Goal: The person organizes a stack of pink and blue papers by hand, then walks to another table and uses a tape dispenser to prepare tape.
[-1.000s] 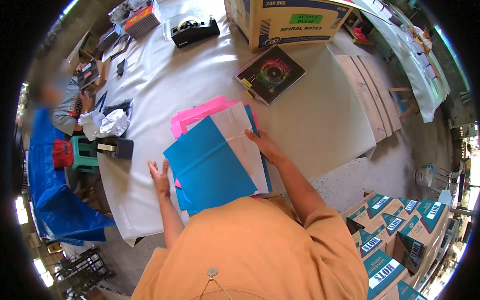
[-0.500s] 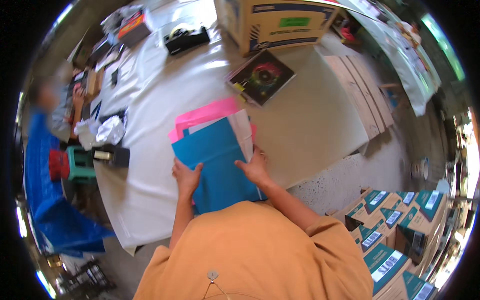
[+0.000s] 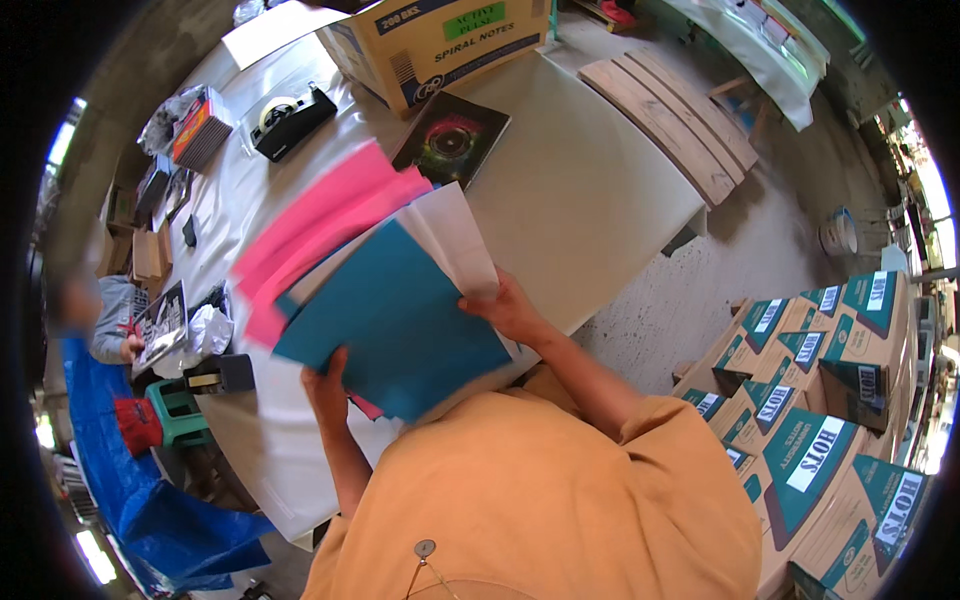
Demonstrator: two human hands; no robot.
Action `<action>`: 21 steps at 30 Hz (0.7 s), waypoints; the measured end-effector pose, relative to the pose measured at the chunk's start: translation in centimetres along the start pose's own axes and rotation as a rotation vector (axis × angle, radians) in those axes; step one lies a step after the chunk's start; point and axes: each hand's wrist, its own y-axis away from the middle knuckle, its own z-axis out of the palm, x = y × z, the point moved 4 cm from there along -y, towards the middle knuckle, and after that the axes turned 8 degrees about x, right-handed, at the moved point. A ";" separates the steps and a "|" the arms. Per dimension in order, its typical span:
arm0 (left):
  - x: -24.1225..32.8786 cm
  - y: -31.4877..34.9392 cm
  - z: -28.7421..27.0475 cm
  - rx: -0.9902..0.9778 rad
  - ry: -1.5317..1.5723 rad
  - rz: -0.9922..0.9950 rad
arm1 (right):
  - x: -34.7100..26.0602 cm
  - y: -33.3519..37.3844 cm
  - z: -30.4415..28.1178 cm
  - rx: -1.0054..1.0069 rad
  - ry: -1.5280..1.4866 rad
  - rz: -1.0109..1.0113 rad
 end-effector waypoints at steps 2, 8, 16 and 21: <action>-0.9 2.1 -2.8 0.183 0.265 0.091 | -4.0 1.2 0.3 -0.095 -0.105 -0.047; -1.1 4.0 -4.5 0.040 0.115 0.347 | -7.5 2.2 -0.4 -0.353 0.030 -0.353; 1.0 7.2 -2.9 -0.105 0.345 0.385 | -6.6 3.5 -0.6 -0.351 0.248 -0.329; -3.3 8.3 -4.4 -0.148 0.580 0.063 | -5.8 3.5 -0.7 -0.483 -0.089 -0.271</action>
